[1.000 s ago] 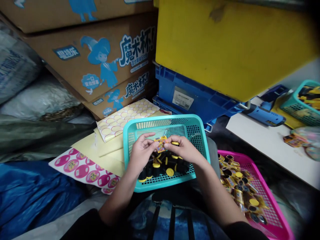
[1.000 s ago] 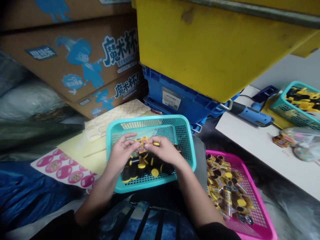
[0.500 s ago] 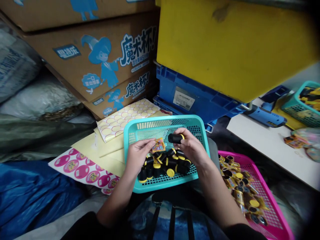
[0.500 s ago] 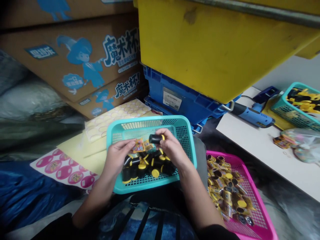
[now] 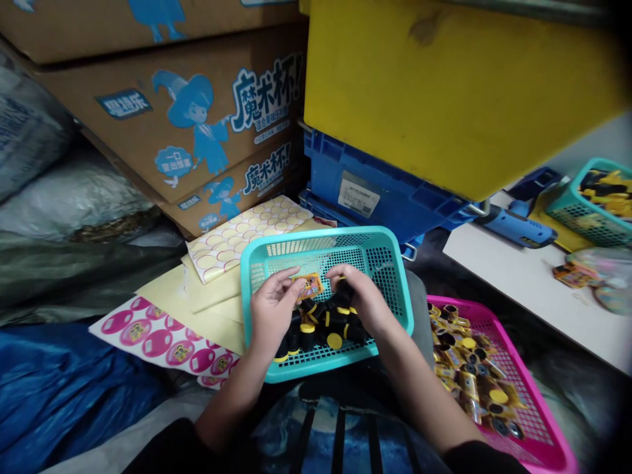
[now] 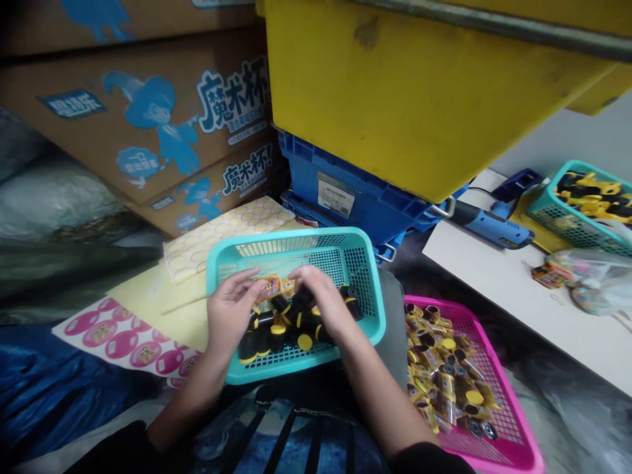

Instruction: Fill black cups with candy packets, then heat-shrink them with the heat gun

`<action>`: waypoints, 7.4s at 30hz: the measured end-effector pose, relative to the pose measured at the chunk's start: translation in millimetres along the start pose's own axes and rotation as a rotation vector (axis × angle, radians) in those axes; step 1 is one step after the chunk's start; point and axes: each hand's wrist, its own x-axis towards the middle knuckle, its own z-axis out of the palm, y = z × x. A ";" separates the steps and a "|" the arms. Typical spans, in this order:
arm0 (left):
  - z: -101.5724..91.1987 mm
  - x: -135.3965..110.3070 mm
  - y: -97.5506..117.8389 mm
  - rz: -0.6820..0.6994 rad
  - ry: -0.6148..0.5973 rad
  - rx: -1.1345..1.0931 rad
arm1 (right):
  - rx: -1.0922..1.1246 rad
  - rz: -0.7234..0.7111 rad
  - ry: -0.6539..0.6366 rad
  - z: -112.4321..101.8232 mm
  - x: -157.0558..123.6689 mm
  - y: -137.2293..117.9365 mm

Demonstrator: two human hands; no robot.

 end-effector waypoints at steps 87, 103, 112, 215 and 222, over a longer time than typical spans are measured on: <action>-16.0 31.8 -15.9 -0.270 -0.259 -0.041 | -0.848 -0.473 -0.209 -31.2 82.4 62.9; -5.2 13.1 0.9 -0.345 -0.298 -0.202 | -0.294 -0.292 0.186 -9.9 1.7 25.9; -3.9 14.9 6.2 -0.334 -0.347 -0.288 | -0.199 -0.024 0.010 8.0 16.6 14.9; -16.0 18.8 -7.6 -0.269 -0.241 -0.117 | -1.175 -0.103 -0.353 -9.8 22.4 39.5; -12.9 22.0 -7.6 -0.255 -0.240 -0.063 | -1.083 -0.254 -0.341 -6.5 2.4 50.6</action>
